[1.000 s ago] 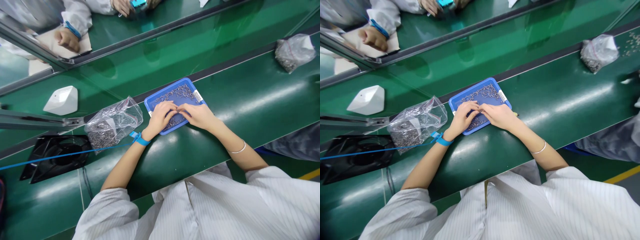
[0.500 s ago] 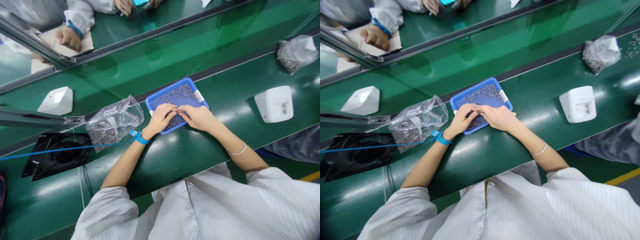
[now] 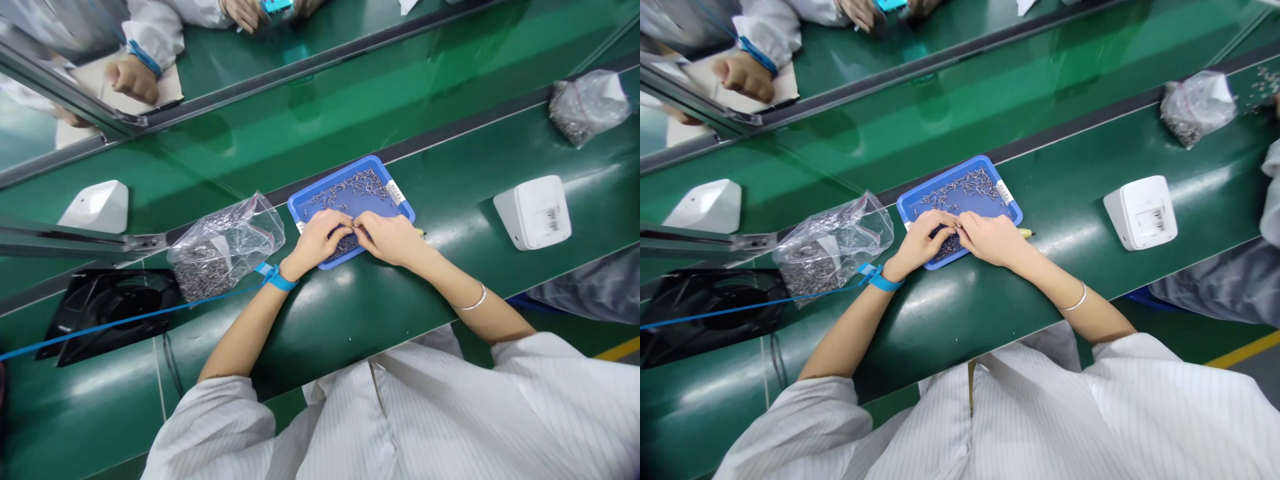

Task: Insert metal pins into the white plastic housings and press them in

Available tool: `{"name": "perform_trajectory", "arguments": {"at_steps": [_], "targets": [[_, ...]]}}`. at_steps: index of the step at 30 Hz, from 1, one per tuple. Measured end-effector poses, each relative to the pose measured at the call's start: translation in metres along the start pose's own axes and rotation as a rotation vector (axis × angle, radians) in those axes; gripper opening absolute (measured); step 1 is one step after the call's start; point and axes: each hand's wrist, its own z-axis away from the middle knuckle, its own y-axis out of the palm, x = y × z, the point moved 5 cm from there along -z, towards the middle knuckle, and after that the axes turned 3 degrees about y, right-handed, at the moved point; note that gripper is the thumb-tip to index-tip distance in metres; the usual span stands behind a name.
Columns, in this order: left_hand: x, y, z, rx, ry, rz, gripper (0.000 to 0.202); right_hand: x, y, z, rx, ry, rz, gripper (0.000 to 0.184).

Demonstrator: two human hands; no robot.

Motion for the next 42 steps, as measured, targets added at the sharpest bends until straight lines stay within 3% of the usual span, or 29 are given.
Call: {"name": "perform_trajectory", "arguments": {"at_steps": [9,16,21,33,42], "targets": [[-0.0010,0.0005,-0.0003,0.012,0.006,-0.005,0.038,-0.0023,-0.0050,0.0024,-0.004,-0.070,-0.093,0.029],[-0.0014,0.0005,0.0002,0.006,-0.002,-0.038,0.039,-0.0027,-0.0036,-0.0001,0.045,-0.038,-0.062,0.037],[-0.0027,-0.0017,0.0005,-0.045,-0.001,-0.011,0.034,-0.0041,-0.0039,0.0007,-0.027,-0.033,-0.120,0.029],[-0.0020,-0.0007,0.0008,-0.043,0.025,-0.012,0.033,-0.0078,-0.0066,-0.0014,-0.093,0.034,0.050,0.033],[-0.0036,-0.0028,0.0021,-0.061,0.072,0.027,0.035,-0.0008,0.0016,0.0008,0.029,-0.126,0.012,0.045]]}}
